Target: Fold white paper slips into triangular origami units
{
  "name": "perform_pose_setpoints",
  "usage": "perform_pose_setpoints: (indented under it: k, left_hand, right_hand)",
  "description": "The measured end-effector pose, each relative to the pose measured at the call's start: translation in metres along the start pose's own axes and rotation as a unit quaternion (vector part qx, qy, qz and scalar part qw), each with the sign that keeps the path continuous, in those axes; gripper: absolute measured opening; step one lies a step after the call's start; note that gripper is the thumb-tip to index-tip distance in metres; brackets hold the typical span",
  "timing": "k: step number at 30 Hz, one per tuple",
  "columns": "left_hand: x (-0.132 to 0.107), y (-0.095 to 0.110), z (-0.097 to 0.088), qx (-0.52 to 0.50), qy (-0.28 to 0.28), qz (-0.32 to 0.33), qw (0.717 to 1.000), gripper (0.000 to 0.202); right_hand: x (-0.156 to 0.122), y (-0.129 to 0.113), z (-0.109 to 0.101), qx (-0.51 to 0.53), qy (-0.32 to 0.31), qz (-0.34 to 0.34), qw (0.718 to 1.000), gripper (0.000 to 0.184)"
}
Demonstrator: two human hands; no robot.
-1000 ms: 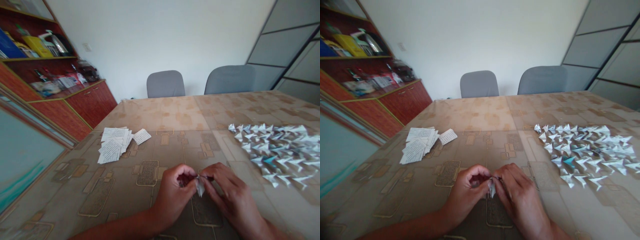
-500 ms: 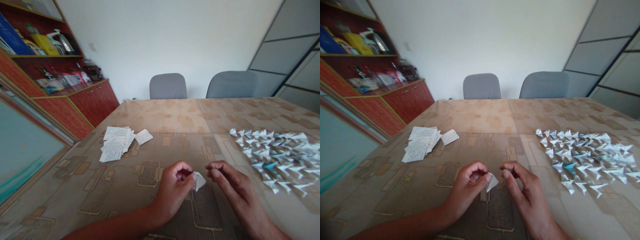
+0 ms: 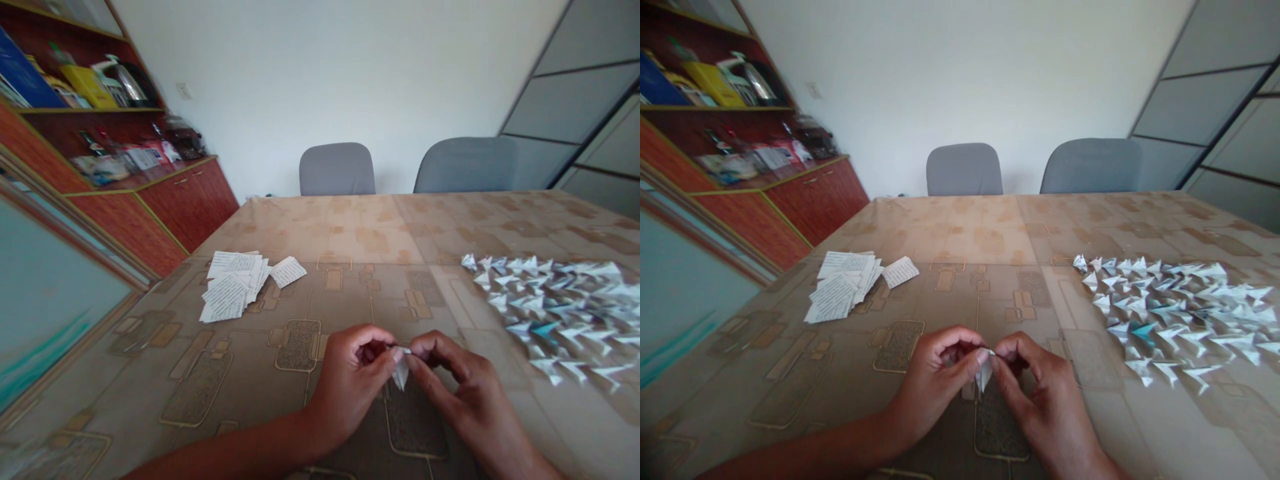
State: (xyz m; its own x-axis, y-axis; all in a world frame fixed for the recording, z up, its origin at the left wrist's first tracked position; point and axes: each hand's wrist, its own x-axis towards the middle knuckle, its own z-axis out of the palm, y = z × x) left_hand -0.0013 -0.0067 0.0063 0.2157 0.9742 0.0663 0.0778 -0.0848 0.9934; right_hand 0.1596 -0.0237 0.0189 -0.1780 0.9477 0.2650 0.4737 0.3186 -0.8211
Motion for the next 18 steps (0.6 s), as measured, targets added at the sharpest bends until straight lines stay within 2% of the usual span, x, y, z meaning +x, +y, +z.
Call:
perform_pose_setpoints:
  k: [4,9,18]
  left_hand:
    - [0.001,0.002,0.000,0.000,0.016,-0.004,1.000,0.014]
    - [0.002,0.003,0.000,-0.018,0.003,-0.030,0.999,0.014]
    - [0.001,0.003,0.000,-0.019,-0.014,-0.037,0.999,0.010]
  right_hand:
    - [-0.001,0.002,0.000,0.066,-0.026,0.025,0.997,0.020]
    - [-0.002,0.009,0.002,0.130,-0.042,0.057,0.989,0.024]
    - [-0.001,0.013,0.005,0.115,-0.042,0.046,0.991,0.019]
